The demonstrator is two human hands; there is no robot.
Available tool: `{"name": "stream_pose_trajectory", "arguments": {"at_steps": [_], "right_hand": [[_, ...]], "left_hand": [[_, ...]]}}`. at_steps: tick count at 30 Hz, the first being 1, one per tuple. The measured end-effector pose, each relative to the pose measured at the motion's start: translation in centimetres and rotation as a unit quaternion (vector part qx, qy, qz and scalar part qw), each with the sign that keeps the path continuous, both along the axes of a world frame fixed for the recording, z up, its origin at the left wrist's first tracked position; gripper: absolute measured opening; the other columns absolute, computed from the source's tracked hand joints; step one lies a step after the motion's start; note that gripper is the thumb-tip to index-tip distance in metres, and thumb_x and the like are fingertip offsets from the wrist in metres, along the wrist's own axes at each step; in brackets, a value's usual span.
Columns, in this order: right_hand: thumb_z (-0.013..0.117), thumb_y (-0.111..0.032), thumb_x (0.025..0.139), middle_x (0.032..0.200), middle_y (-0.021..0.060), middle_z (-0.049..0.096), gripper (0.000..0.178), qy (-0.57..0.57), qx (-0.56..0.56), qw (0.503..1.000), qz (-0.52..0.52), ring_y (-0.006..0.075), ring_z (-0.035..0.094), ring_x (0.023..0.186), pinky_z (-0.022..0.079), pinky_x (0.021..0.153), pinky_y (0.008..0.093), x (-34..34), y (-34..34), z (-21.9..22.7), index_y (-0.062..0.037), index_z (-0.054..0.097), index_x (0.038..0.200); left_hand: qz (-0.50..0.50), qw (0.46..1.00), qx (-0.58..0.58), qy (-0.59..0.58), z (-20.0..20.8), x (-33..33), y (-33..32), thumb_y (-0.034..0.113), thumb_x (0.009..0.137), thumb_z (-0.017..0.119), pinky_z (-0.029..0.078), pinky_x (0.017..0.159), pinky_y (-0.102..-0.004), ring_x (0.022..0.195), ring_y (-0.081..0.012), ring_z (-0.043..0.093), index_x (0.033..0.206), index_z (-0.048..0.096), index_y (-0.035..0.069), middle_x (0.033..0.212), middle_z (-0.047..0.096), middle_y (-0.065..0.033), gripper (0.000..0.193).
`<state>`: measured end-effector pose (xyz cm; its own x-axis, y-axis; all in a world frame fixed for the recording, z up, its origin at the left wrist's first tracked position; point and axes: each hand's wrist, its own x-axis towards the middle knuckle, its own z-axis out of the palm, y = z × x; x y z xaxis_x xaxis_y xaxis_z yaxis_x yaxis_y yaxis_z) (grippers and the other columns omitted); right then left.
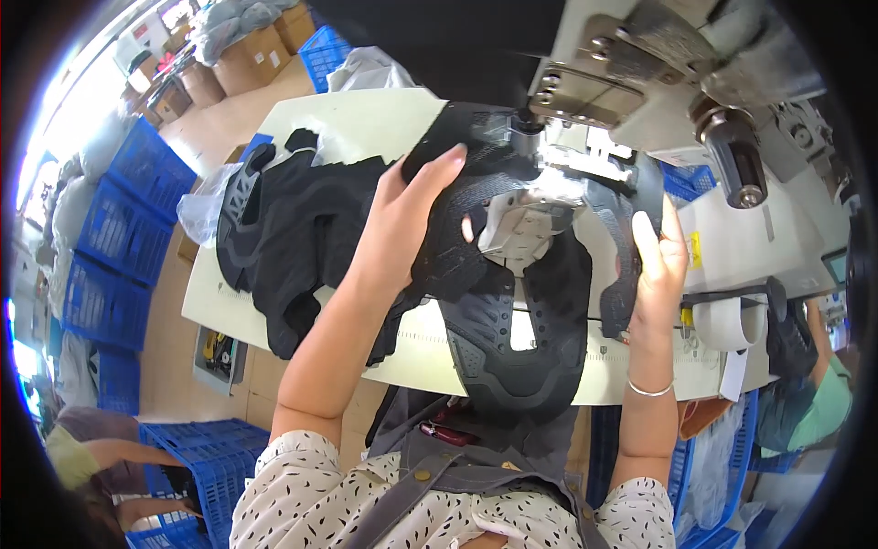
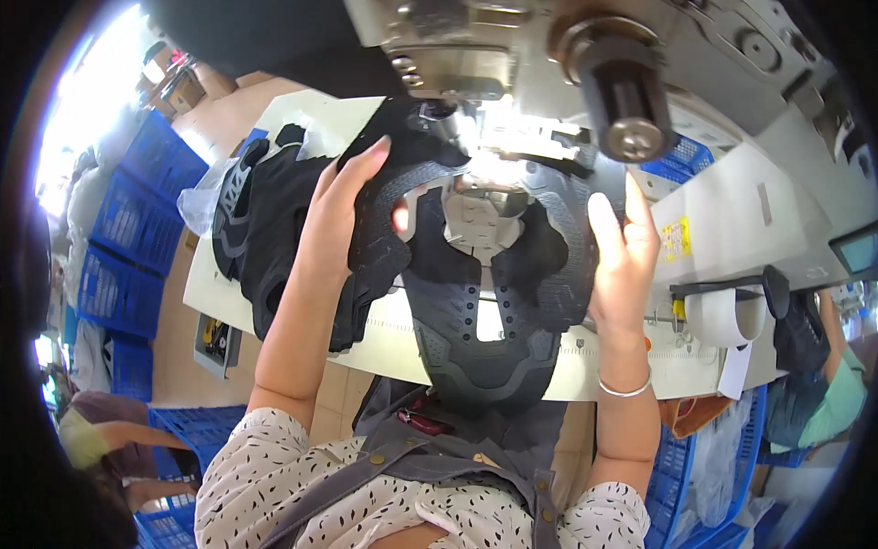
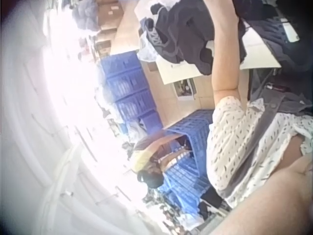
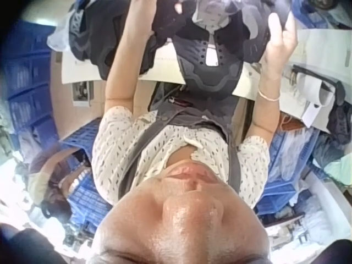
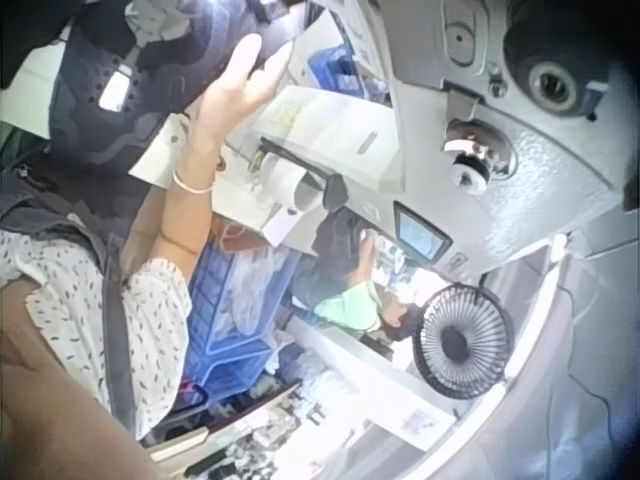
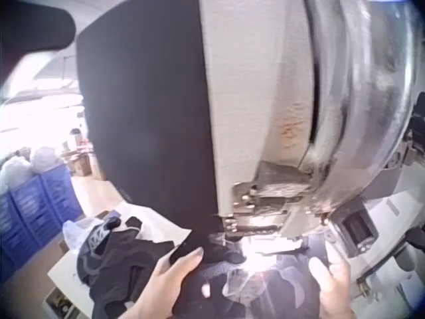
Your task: Stitching black shoe upper components using an industrial sewing machine.
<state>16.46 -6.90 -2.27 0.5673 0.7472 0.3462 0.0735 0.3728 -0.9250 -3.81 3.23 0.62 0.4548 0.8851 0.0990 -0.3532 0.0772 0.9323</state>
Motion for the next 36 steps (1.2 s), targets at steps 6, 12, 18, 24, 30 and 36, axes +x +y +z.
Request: {"name": "stream_pose_trajectory", "arguments": {"at_steps": [6, 12, 18, 24, 30, 36], "right_hand": [[0.053, -0.016, 0.085, 0.072, 0.0005, 0.054, 0.015, 0.053, -0.071, 0.995, 0.051, 0.0074, 0.047, 0.050, 0.038, 0.043, 0.0175, 7.9, 5.8, -0.3, -0.0023, 0.056, 0.088], [0.046, -0.013, 0.088, 0.103, 0.0075, 0.056, 0.025, 0.124, -0.079, 0.955, 0.259, 0.0192, 0.053, 0.097, 0.047, 0.083, 0.0336, 16.4, 13.1, -3.0, 0.0002, 0.050, 0.109], [0.047, -0.011, 0.085, 0.097, 0.0057, 0.055, 0.035, -0.020, -0.081, 0.988, 0.128, 0.0139, 0.052, 0.085, 0.043, 0.075, 0.0267, 12.3, 8.1, -7.3, -0.0050, 0.047, 0.120], [0.065, -0.012, 0.078, 0.091, 0.0117, 0.062, 0.031, -0.518, -0.189, 0.835, -0.003, 0.0177, 0.057, 0.072, 0.047, 0.063, 0.0277, 1.1, -5.0, -6.6, -0.0003, 0.058, 0.106], [0.072, -0.018, 0.071, 0.098, 0.0098, 0.047, 0.061, -0.444, -0.357, 0.819, -0.067, 0.0179, 0.047, 0.079, 0.041, 0.069, 0.0269, -0.1, -7.4, -9.4, -0.0006, 0.045, 0.122], [0.066, -0.002, 0.072, 0.090, 0.0063, 0.056, 0.060, -0.242, -0.298, 0.922, -0.055, 0.0118, 0.051, 0.076, 0.043, 0.070, 0.0229, -2.1, -6.5, -9.8, 0.0025, 0.040, 0.126]], "left_hand": [[0.160, 0.967, 0.195, 0.029, -1.3, 1.5, 4.4, 0.001, 0.079, 0.054, 0.046, 0.076, -0.0284, 0.085, -0.0180, 0.059, 0.116, 0.050, -0.001, 0.099, 0.059, -0.0160, 0.037], [0.357, 0.899, 0.254, 0.007, -3.0, -4.3, 5.0, -0.002, 0.079, 0.051, 0.042, 0.083, -0.0318, 0.095, -0.0330, 0.056, 0.111, 0.051, 0.000, 0.098, 0.058, -0.0204, 0.032], [0.438, 0.889, 0.096, 0.090, -9.6, -13.7, 3.5, 0.005, 0.081, 0.054, 0.037, 0.091, -0.0294, 0.108, -0.0246, 0.050, 0.119, 0.046, -0.003, 0.112, 0.055, -0.0181, 0.040], [0.388, 0.813, 0.156, 0.404, -11.3, -20.4, 1.7, 0.010, 0.078, 0.057, 0.045, 0.078, -0.0420, 0.092, -0.0404, 0.054, 0.114, 0.047, -0.002, 0.090, 0.058, -0.0266, 0.039], [0.456, 0.525, 0.247, 0.675, -9.6, -17.2, 0.1, 0.004, 0.070, 0.058, 0.046, 0.072, -0.0389, 0.088, -0.0332, 0.055, 0.129, 0.031, 0.004, 0.101, 0.051, -0.0200, 0.065], [0.166, 0.821, 0.384, 0.388, -10.4, -9.9, -7.6, 0.013, 0.074, 0.064, 0.043, 0.058, -0.0346, 0.063, -0.0269, 0.054, 0.077, 0.057, 0.001, 0.072, 0.055, -0.0113, 0.014]]}}
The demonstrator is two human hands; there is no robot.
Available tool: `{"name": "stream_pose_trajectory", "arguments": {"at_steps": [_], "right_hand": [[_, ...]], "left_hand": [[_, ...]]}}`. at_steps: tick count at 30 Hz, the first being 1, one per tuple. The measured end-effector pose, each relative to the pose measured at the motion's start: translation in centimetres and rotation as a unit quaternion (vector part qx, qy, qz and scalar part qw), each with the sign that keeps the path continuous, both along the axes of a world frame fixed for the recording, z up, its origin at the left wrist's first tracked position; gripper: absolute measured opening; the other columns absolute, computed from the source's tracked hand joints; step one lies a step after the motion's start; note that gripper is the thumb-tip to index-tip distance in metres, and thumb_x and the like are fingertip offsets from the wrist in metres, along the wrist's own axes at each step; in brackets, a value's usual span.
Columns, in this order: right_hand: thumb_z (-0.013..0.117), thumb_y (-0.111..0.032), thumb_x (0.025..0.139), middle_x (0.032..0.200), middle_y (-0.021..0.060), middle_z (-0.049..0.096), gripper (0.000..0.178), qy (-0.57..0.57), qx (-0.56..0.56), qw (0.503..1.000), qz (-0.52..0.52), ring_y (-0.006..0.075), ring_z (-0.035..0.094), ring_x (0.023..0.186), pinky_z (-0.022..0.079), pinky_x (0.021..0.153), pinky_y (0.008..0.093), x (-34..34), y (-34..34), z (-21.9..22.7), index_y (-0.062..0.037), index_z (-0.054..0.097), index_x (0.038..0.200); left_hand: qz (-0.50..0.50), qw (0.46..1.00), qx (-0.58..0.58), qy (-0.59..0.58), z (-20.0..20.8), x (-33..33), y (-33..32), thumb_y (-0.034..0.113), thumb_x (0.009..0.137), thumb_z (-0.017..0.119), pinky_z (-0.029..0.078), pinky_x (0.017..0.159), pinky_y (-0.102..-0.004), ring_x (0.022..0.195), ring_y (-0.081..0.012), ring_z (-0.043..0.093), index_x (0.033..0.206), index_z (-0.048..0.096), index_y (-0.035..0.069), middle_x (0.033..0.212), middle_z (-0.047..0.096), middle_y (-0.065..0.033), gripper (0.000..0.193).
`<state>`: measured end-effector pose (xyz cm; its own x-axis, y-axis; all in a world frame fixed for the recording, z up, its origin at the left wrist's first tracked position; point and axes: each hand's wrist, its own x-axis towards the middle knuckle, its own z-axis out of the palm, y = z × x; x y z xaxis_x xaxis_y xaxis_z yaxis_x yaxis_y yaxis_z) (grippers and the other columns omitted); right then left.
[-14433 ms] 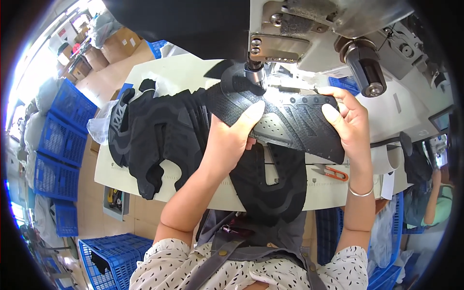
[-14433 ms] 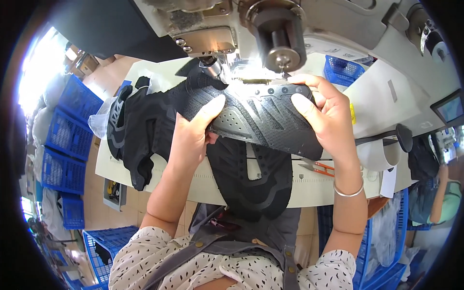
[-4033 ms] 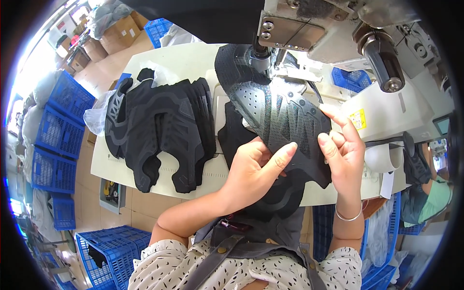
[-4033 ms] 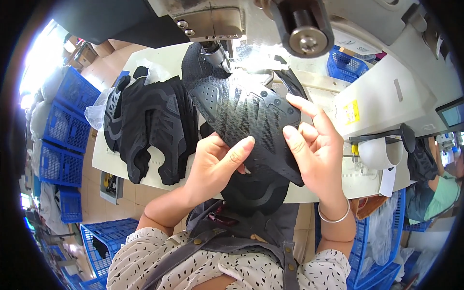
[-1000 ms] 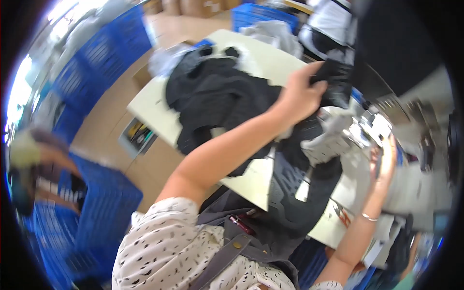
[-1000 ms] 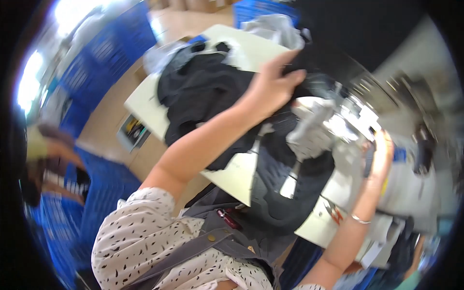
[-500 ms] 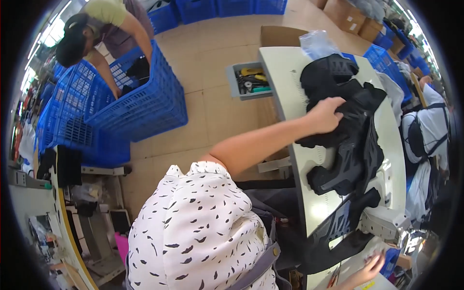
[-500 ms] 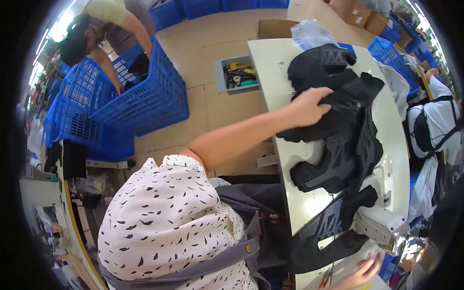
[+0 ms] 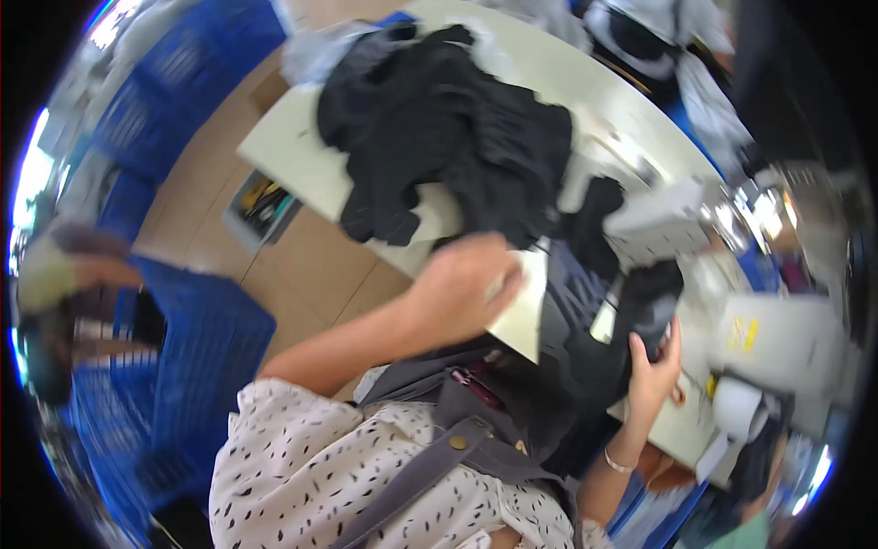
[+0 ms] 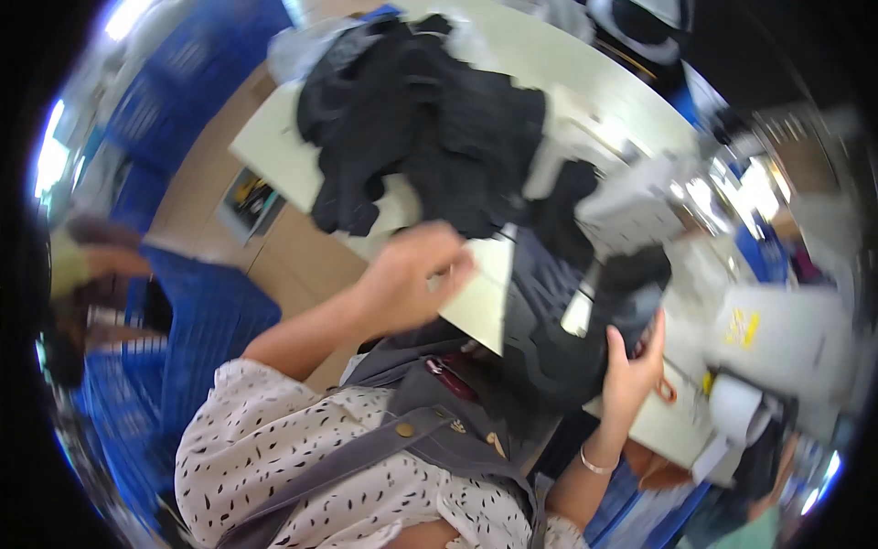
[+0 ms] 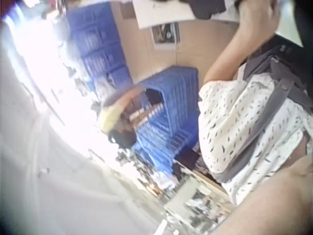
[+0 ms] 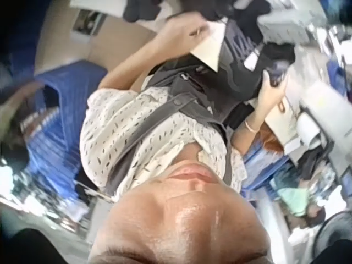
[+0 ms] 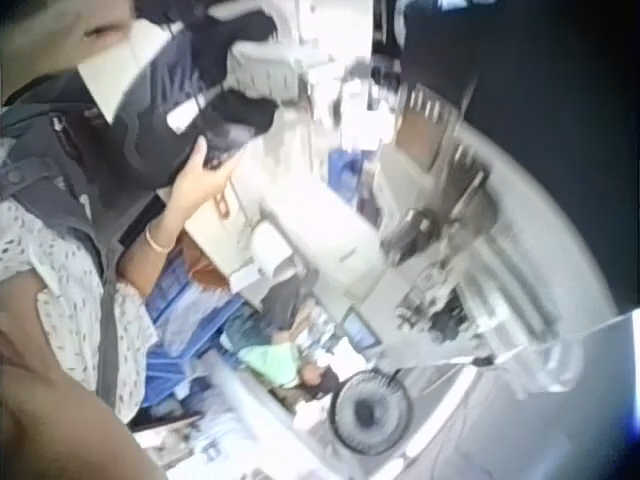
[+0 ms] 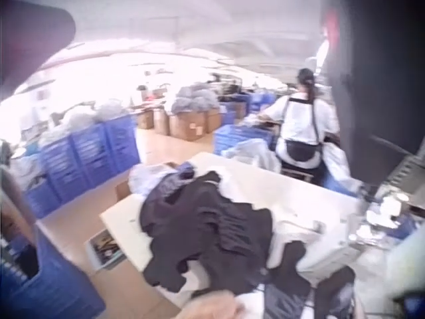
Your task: Stitching black shoe upper components using an industrial sewing machine.
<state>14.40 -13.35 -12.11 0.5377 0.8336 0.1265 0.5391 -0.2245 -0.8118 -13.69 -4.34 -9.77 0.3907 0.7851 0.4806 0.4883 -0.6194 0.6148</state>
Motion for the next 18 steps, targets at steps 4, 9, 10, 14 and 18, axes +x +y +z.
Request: {"name": "stream_pose_trajectory", "arguments": {"at_steps": [4, 9, 10, 14, 18], "right_hand": [[0.063, 0.001, 0.074, 0.105, 0.0139, 0.059, 0.051, -0.015, 0.149, 0.988, -0.032, 0.0165, 0.058, 0.090, 0.045, 0.078, 0.0272, -0.7, -0.4, 0.8, 0.0029, 0.046, 0.121], [0.055, 0.007, 0.078, 0.107, 0.0209, 0.058, 0.047, -0.267, 0.115, 0.957, -0.021, 0.0284, 0.062, 0.082, 0.046, 0.070, 0.0290, -2.2, 0.1, 2.6, -0.0011, 0.047, 0.123], [0.054, 0.008, 0.078, 0.105, 0.0204, 0.059, 0.045, -0.275, 0.118, 0.954, -0.010, 0.0282, 0.062, 0.082, 0.047, 0.070, 0.0290, -2.2, 0.0, 2.3, -0.0011, 0.048, 0.122], [0.052, 0.005, 0.081, 0.104, 0.0183, 0.059, 0.023, -0.323, 0.166, 0.931, -0.030, 0.0276, 0.060, 0.088, 0.046, 0.073, 0.0279, -1.5, 0.0, 2.3, 0.0038, 0.050, 0.104], [0.048, -0.004, 0.088, 0.099, 0.0069, 0.057, 0.014, 0.255, 0.225, 0.940, 0.017, 0.0083, 0.052, 0.086, 0.041, 0.077, 0.0210, -0.6, -0.6, 4.2, 0.0013, 0.048, 0.101]], "left_hand": [[-0.109, 0.990, -0.091, 0.015, -1.7, 3.1, -2.9, 0.013, 0.076, 0.065, 0.040, 0.046, -0.0298, 0.046, -0.0212, 0.050, 0.072, 0.057, -0.001, 0.053, 0.051, -0.0089, 0.017], [-0.123, 0.967, -0.223, -0.029, -0.6, 4.5, -3.0, 0.010, 0.080, 0.061, 0.041, 0.048, -0.0223, 0.048, -0.0105, 0.052, 0.098, 0.055, -0.003, 0.067, 0.056, -0.0074, 0.023], [-0.131, 0.963, -0.231, -0.052, -0.6, 4.7, -3.1, 0.010, 0.080, 0.061, 0.041, 0.048, -0.0217, 0.048, -0.0099, 0.051, 0.101, 0.054, -0.003, 0.070, 0.057, -0.0068, 0.026], [-0.174, 0.924, -0.341, 0.010, 0.4, 4.4, -2.9, 0.015, 0.084, 0.058, 0.044, 0.050, -0.0213, 0.051, -0.0100, 0.053, 0.099, 0.055, -0.005, 0.072, 0.060, -0.0070, 0.025], [-0.282, 0.712, -0.642, 0.032, 0.8, 4.6, -3.1, 0.037, 0.085, 0.055, 0.047, 0.053, -0.0269, 0.059, -0.0148, 0.059, 0.095, 0.056, -0.007, 0.077, 0.061, -0.0138, 0.045]]}}
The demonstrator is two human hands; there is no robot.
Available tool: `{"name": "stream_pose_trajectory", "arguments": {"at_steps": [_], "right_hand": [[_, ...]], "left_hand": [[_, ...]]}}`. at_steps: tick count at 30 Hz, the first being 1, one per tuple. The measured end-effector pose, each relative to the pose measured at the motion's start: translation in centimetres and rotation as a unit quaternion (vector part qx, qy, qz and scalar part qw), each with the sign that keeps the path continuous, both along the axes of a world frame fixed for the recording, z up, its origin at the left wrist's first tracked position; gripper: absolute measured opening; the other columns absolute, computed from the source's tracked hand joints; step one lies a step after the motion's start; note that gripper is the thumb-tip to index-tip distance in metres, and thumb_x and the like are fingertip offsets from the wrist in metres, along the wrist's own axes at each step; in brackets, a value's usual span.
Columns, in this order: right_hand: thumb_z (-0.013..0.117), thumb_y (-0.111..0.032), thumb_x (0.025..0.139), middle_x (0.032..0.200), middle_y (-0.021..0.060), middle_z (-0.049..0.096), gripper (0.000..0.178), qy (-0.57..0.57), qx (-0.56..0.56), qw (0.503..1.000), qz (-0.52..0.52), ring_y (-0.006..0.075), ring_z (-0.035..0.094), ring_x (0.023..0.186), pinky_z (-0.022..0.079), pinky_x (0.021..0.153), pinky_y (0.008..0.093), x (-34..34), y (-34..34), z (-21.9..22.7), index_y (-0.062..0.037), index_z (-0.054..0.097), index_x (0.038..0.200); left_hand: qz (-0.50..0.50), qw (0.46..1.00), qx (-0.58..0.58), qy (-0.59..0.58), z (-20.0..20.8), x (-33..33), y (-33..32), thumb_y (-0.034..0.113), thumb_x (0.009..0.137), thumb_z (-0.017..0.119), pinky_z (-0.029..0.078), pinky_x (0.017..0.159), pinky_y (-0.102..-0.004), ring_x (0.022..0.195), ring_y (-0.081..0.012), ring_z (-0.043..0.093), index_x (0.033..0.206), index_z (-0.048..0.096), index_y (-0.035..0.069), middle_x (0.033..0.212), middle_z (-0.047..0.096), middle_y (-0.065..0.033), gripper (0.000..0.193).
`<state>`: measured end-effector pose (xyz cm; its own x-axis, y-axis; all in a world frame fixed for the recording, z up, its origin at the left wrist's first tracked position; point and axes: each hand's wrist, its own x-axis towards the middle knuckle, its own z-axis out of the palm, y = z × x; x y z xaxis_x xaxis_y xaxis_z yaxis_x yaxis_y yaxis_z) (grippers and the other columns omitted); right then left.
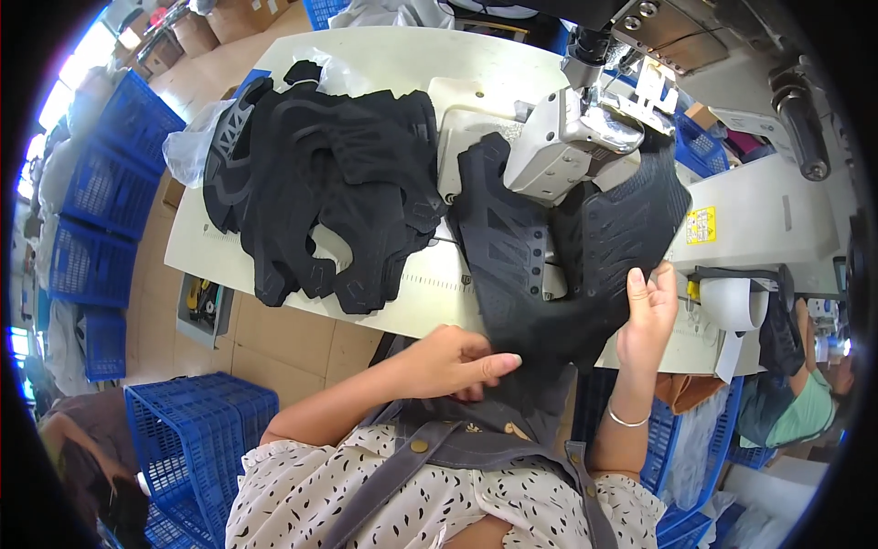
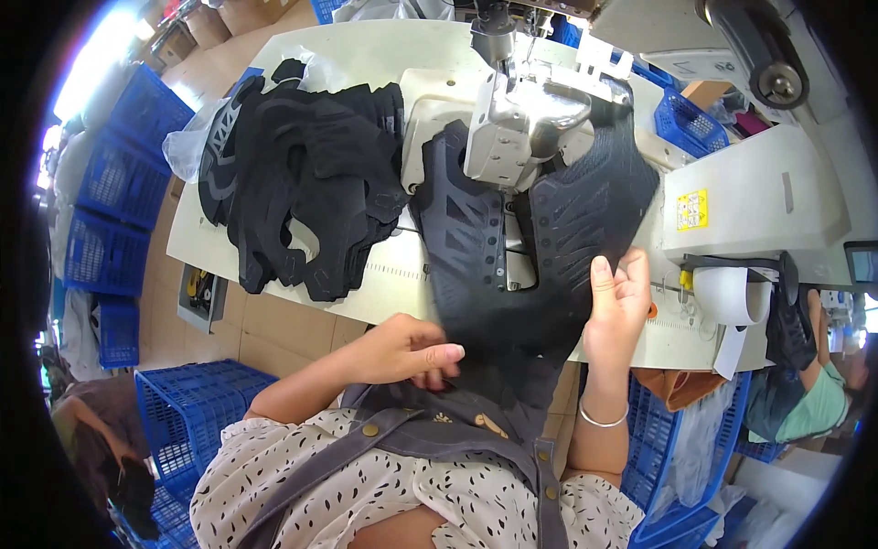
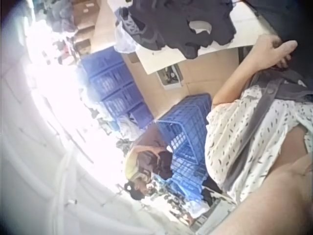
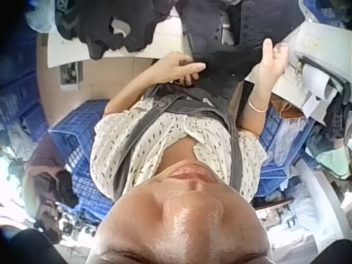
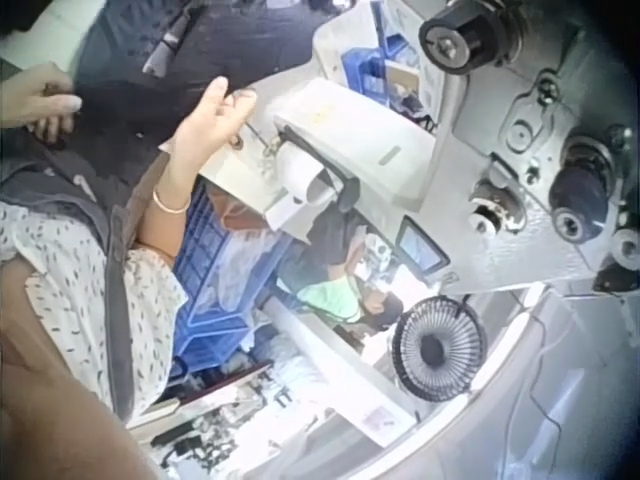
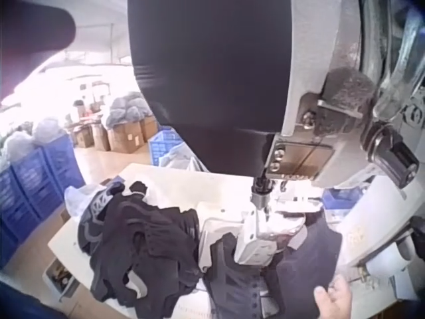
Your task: Stitching black shoe upper components using an industrial sewing machine.
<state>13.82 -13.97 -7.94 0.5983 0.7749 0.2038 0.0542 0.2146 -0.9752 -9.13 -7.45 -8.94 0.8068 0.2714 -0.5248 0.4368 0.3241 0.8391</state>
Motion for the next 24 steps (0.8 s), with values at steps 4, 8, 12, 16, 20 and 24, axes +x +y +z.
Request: {"name": "stream_pose_trajectory", "arguments": {"at_steps": [4, 8, 12, 16, 20, 24], "right_hand": [[0.049, -0.009, 0.088, 0.107, 0.0100, 0.056, 0.027, 0.149, 0.009, 0.983, 0.104, 0.0133, 0.056, 0.091, 0.045, 0.080, 0.0247, -1.0, 0.4, 2.3, 0.0012, 0.045, 0.113], [0.047, -0.010, 0.089, 0.109, 0.0112, 0.055, 0.031, 0.101, 0.080, 0.987, 0.101, 0.0151, 0.055, 0.098, 0.042, 0.086, 0.0266, -1.5, 0.4, 3.0, 0.0031, 0.044, 0.117], [0.046, -0.009, 0.089, 0.109, 0.0105, 0.056, 0.030, 0.120, 0.098, 0.987, 0.051, 0.0150, 0.055, 0.097, 0.042, 0.086, 0.0258, -2.8, 1.2, 4.6, 0.0034, 0.045, 0.116], [0.045, -0.006, 0.089, 0.107, 0.0092, 0.057, 0.027, 0.156, 0.123, 0.976, 0.093, 0.0138, 0.056, 0.094, 0.043, 0.083, 0.0241, -2.0, 2.4, 5.0, 0.0029, 0.047, 0.114], [0.043, -0.006, 0.089, 0.104, 0.0094, 0.058, 0.026, 0.148, 0.105, 0.978, 0.106, 0.0124, 0.056, 0.092, 0.044, 0.081, 0.0231, -0.2, 3.7, 5.1, 0.0031, 0.048, 0.113], [0.044, -0.007, 0.088, 0.106, 0.0108, 0.056, 0.033, 0.169, 0.113, 0.971, 0.124, 0.0142, 0.056, 0.093, 0.045, 0.081, 0.0250, -0.2, 3.9, 6.2, 0.0046, 0.043, 0.118]], "left_hand": [[0.124, 0.968, -0.035, -0.217, -0.4, 1.8, -0.8, 0.037, 0.088, 0.049, 0.050, 0.072, -0.0289, 0.086, -0.0201, 0.060, 0.114, 0.047, -0.007, 0.101, 0.059, -0.0152, 0.051], [0.266, 0.891, -0.159, -0.332, 4.8, 2.8, 2.0, 0.019, 0.093, 0.042, 0.046, 0.085, -0.0333, 0.097, -0.0180, 0.056, 0.115, 0.046, -0.005, 0.114, 0.055, -0.0161, 0.033], [0.248, 0.896, -0.008, -0.368, 6.0, 2.8, 3.2, 0.016, 0.092, 0.043, 0.044, 0.086, -0.0305, 0.096, -0.0153, 0.055, 0.112, 0.047, -0.004, 0.110, 0.058, -0.0153, 0.029], [0.277, 0.873, 0.096, -0.389, 7.2, 3.4, 3.5, 0.014, 0.091, 0.044, 0.042, 0.088, -0.0311, 0.098, -0.0171, 0.055, 0.114, 0.045, -0.005, 0.111, 0.057, -0.0164, 0.031], [0.266, 0.883, -0.084, -0.378, 8.1, 4.0, 5.9, 0.011, 0.082, 0.040, 0.046, 0.087, -0.0373, 0.099, -0.0291, 0.056, 0.120, 0.036, -0.009, 0.113, 0.052, -0.0239, 0.043], [0.302, 0.882, -0.026, -0.362, 8.3, 5.1, 6.4, 0.007, 0.087, 0.041, 0.051, 0.079, -0.0344, 0.090, -0.0245, 0.060, 0.114, 0.040, -0.007, 0.103, 0.057, -0.0200, 0.030]]}}
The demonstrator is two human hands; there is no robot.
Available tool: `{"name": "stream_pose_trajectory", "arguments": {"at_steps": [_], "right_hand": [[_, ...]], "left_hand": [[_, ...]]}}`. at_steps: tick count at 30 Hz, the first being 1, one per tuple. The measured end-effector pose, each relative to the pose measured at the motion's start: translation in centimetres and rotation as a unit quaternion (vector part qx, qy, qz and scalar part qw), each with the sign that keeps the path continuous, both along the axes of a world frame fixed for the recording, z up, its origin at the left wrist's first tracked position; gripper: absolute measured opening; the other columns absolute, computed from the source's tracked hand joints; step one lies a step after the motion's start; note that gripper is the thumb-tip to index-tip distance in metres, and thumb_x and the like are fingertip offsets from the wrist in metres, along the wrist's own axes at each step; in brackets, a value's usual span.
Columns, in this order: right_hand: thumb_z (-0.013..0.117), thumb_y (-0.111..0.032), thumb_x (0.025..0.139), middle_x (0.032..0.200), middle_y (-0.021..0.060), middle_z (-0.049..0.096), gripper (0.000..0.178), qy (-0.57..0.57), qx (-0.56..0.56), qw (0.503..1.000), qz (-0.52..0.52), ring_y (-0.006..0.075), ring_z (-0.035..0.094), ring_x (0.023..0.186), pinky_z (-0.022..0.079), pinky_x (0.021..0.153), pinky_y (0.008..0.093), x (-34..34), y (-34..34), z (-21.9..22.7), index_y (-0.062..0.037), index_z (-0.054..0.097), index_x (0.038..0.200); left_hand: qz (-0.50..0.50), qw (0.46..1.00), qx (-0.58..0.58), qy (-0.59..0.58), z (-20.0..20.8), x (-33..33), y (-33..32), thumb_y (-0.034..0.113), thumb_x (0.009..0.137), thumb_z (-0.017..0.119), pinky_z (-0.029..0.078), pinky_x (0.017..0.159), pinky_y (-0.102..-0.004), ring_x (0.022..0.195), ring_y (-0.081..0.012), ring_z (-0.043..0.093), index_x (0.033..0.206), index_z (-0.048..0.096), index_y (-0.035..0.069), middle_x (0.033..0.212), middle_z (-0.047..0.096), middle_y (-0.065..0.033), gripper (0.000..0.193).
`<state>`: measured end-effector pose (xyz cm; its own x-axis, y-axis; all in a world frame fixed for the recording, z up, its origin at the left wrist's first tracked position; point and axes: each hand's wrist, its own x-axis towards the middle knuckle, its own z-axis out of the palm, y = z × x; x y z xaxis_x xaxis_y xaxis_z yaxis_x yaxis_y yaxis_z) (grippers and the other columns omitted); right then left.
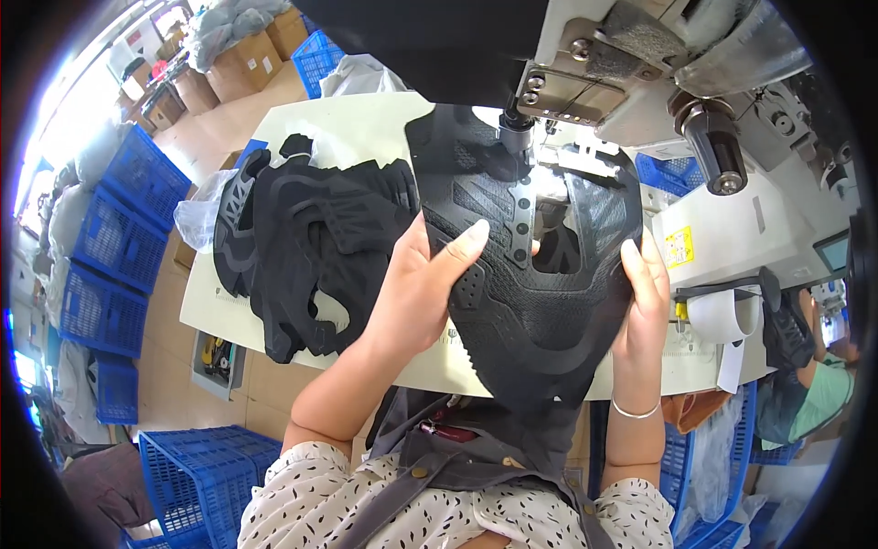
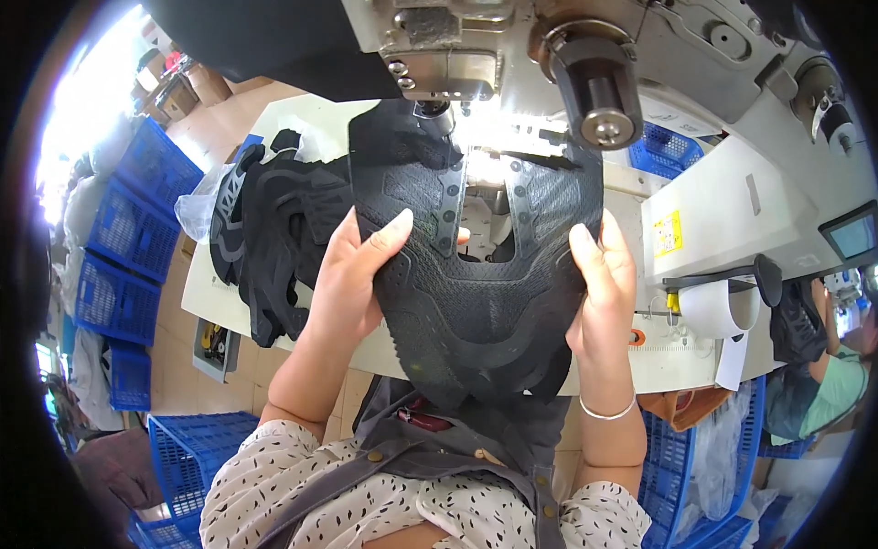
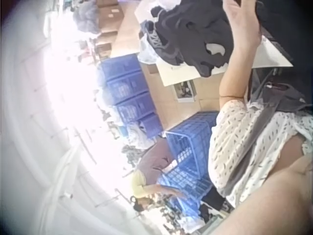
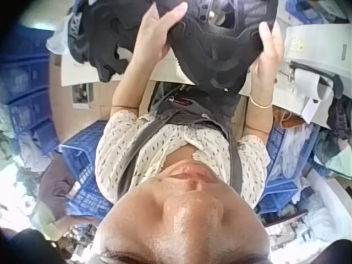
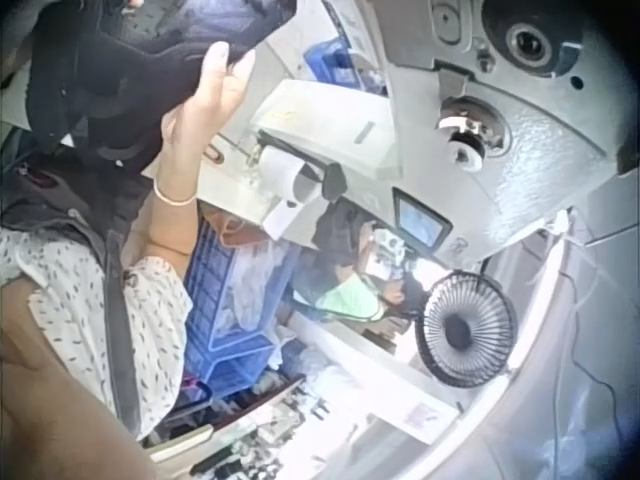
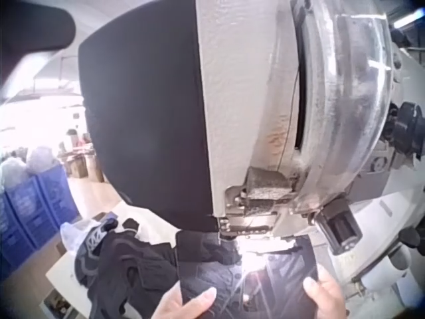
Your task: Stitching black shoe upper components using an industrial sewing machine.
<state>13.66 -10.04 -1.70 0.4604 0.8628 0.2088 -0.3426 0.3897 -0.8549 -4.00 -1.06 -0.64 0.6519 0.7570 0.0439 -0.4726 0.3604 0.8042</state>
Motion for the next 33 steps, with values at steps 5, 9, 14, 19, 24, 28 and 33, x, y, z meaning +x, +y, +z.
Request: {"name": "stream_pose_trajectory", "arguments": {"at_steps": [5, 9, 14, 19, 24, 28, 33], "right_hand": [[0.055, -0.007, 0.082, 0.114, 0.0122, 0.051, 0.048, -0.093, 0.011, 0.995, -0.046, 0.0177, 0.053, 0.101, 0.041, 0.090, 0.0277, -1.0, -1.4, -0.5, 0.0048, 0.036, 0.124], [0.057, -0.005, 0.080, 0.115, 0.0118, 0.050, 0.051, -0.097, 0.002, 0.994, -0.057, 0.0168, 0.050, 0.103, 0.039, 0.091, 0.0275, -1.2, -1.6, -0.5, 0.0044, 0.035, 0.125], [0.057, -0.006, 0.081, 0.115, 0.0119, 0.050, 0.051, -0.102, 0.003, 0.993, -0.055, 0.0166, 0.051, 0.102, 0.038, 0.091, 0.0273, -1.0, -1.9, -0.7, 0.0044, 0.034, 0.125], [0.056, -0.006, 0.083, 0.115, 0.0117, 0.050, 0.047, -0.109, 0.024, 0.992, -0.058, 0.0166, 0.050, 0.102, 0.038, 0.092, 0.0272, -1.5, -2.6, -0.6, 0.0048, 0.036, 0.124], [0.052, -0.007, 0.086, 0.114, 0.0114, 0.052, 0.038, -0.150, 0.019, 0.986, -0.072, 0.0157, 0.051, 0.102, 0.039, 0.090, 0.0269, -1.1, -2.6, -1.4, 0.0055, 0.041, 0.120], [0.051, -0.006, 0.087, 0.115, 0.0117, 0.052, 0.037, -0.140, 0.020, 0.988, -0.059, 0.0156, 0.051, 0.102, 0.039, 0.090, 0.0269, -1.2, -1.8, -0.9, 0.0053, 0.041, 0.121], [0.050, -0.005, 0.087, 0.113, 0.0121, 0.053, 0.038, -0.126, 0.015, 0.991, -0.052, 0.0158, 0.053, 0.100, 0.042, 0.087, 0.0276, -0.5, -0.2, -0.6, 0.0045, 0.040, 0.122]], "left_hand": [[0.096, 0.981, 0.159, 0.056, -0.8, 0.6, -0.4, 0.005, 0.089, 0.048, 0.042, 0.075, -0.0219, 0.082, -0.0062, 0.049, 0.105, 0.047, -0.003, 0.093, 0.057, -0.0030, 0.018], [0.115, 0.978, 0.158, 0.073, -0.9, 0.8, -0.5, 0.003, 0.088, 0.049, 0.041, 0.076, -0.0215, 0.082, -0.0066, 0.049, 0.105, 0.047, -0.003, 0.093, 0.056, -0.0031, 0.018], [0.120, 0.979, 0.151, 0.072, -0.7, 0.9, -0.6, 0.003, 0.088, 0.050, 0.040, 0.078, -0.0214, 0.085, -0.0068, 0.049, 0.105, 0.047, -0.003, 0.095, 0.056, -0.0035, 0.019], [0.142, 0.967, 0.193, 0.090, -0.9, 1.0, -0.5, 0.003, 0.087, 0.050, 0.040, 0.078, -0.0217, 0.085, -0.0069, 0.048, 0.106, 0.047, -0.003, 0.096, 0.056, -0.0038, 0.020], [0.150, 0.964, 0.197, 0.093, -1.1, 1.3, -0.4, 0.004, 0.087, 0.051, 0.040, 0.077, -0.0223, 0.083, -0.0075, 0.049, 0.105, 0.048, -0.003, 0.093, 0.057, -0.0038, 0.020], [0.169, 0.951, 0.229, 0.119, -0.9, 1.3, 0.7, 0.007, 0.086, 0.052, 0.041, 0.074, -0.0232, 0.079, -0.0079, 0.049, 0.101, 0.049, -0.004, 0.088, 0.058, -0.0039, 0.019], [0.148, 0.960, 0.207, 0.115, 0.0, 2.2, 2.3, 0.005, 0.086, 0.051, 0.042, 0.071, -0.0229, 0.078, -0.0071, 0.049, 0.100, 0.051, -0.002, 0.088, 0.058, -0.0027, 0.017]]}}
